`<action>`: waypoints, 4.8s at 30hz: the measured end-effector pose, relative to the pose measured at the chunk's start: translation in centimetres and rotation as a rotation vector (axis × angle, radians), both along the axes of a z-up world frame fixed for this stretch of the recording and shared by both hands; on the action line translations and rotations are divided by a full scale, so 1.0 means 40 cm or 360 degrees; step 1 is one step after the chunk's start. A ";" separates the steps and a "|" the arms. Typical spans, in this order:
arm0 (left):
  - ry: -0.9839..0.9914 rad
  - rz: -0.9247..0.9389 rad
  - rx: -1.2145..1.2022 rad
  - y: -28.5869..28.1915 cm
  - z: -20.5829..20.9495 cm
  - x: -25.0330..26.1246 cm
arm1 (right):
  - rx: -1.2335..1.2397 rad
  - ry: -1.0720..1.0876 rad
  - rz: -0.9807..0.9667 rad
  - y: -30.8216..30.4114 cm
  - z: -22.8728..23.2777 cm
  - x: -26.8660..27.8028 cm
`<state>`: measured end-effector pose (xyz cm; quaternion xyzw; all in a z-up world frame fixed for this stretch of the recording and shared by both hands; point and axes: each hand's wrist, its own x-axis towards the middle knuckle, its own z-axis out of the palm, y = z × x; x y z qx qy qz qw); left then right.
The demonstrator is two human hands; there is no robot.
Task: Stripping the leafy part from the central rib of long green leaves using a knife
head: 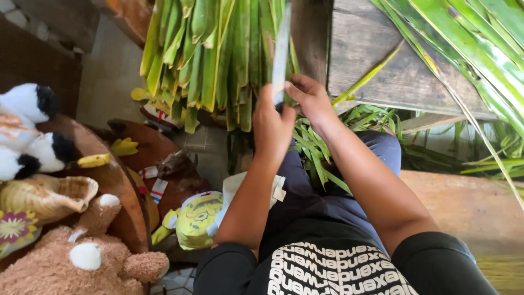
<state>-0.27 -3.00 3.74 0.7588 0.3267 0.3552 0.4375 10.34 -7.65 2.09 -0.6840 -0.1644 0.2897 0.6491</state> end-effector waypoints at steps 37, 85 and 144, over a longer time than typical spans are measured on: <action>-0.0401 -0.1751 -0.1687 -0.203 -0.210 0.209 | -0.0008 -0.0392 -0.0360 -0.503 -0.142 0.092; -0.0355 -0.1871 -0.1639 -0.241 -0.168 0.143 | -0.0323 -0.0705 -0.0366 -0.505 -0.036 -0.009; -0.0541 -0.1344 -0.1225 -0.332 -0.127 0.066 | 0.0445 -0.0236 -0.0001 -0.560 -0.043 0.041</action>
